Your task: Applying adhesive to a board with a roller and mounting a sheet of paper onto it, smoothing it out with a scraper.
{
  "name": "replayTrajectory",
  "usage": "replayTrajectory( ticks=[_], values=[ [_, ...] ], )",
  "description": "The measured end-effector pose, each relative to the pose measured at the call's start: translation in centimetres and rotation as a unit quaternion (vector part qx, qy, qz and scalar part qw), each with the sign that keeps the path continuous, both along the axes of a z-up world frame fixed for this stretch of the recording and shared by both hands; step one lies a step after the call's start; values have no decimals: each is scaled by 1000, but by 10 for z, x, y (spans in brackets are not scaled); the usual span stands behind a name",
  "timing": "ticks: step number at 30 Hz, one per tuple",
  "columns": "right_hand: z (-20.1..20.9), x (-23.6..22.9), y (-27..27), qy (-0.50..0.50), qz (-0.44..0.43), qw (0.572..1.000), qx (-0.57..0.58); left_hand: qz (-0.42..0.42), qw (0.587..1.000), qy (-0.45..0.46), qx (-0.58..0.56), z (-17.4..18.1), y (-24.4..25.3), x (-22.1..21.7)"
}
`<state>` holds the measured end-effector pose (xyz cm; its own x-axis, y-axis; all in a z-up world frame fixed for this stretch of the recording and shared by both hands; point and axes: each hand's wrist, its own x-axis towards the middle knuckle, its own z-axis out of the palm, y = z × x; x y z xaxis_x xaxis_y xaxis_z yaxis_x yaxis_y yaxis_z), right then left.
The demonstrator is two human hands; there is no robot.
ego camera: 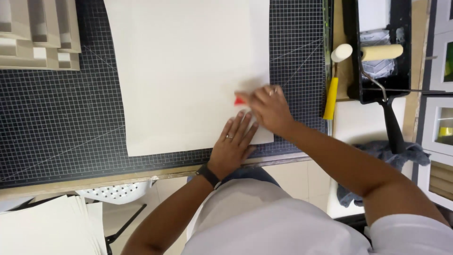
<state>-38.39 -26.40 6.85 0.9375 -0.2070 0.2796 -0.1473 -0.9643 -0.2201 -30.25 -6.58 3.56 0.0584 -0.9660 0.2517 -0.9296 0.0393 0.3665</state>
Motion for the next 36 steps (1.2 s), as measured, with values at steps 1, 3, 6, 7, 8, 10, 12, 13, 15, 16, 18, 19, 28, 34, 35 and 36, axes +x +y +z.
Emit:
replayTrajectory(
  ticks=[1, 3, 6, 7, 8, 10, 12, 13, 15, 16, 18, 19, 28, 34, 35, 36],
  values=[
    [1, 3, -4, -3, 4, 1000, -3, 4, 1000, -3, -3, -1, 3, 0],
    [4, 5, -7, -27, 23, 999, -12, 2, 1000, -14, -7, -2, 15, -4],
    [-57, 47, -78, -58, -38, 994, -79, 10, 999, -28, -22, -9, 27, -4],
    [-52, 48, -73, -57, -37, 995, -78, 11, 999, -26, -20, -9, 32, -6],
    [-46, 50, -68, -70, -40, 995, -63, 20, 999, -28, -16, -10, 38, -7],
    [-34, 28, -39, -82, -49, 994, -51, 23, 999, -29, -14, -10, 44, -6],
    [-23, -14, 11, -47, -13, 998, -30, 40, 998, -37, -10, -6, 48, -7],
    [-15, -18, 19, -47, -9, 998, -27, 44, 998, -36, -8, -6, 50, -8],
    [3, -27, 31, -36, 34, 997, -57, 55, 998, -32, -14, -8, 51, -10],
    [-7, -18, 17, -36, 35, 997, -58, 57, 998, -32, -15, -9, 51, -9],
    [-25, -2, -10, -84, 19, 993, -84, 57, 998, -39, -7, -10, 52, -12],
    [-24, -4, -5, -84, 24, 993, -81, 62, 997, -39, -5, -11, 54, -14],
    [0, -22, 18, -40, 79, 995, -35, 70, 997, -40, 17, -12, 63, -19],
    [9, -22, -2, -54, 210, 973, -74, 68, 994, -9, 83, -15, 70, -23],
    [9, -15, -6, -62, 248, 964, -68, 67, 994, -5, 84, -15, 70, -22],
    [8, -8, -10, -70, 286, 954, -62, 66, 994, 0, 84, -15, 70, -22]
  ],
)
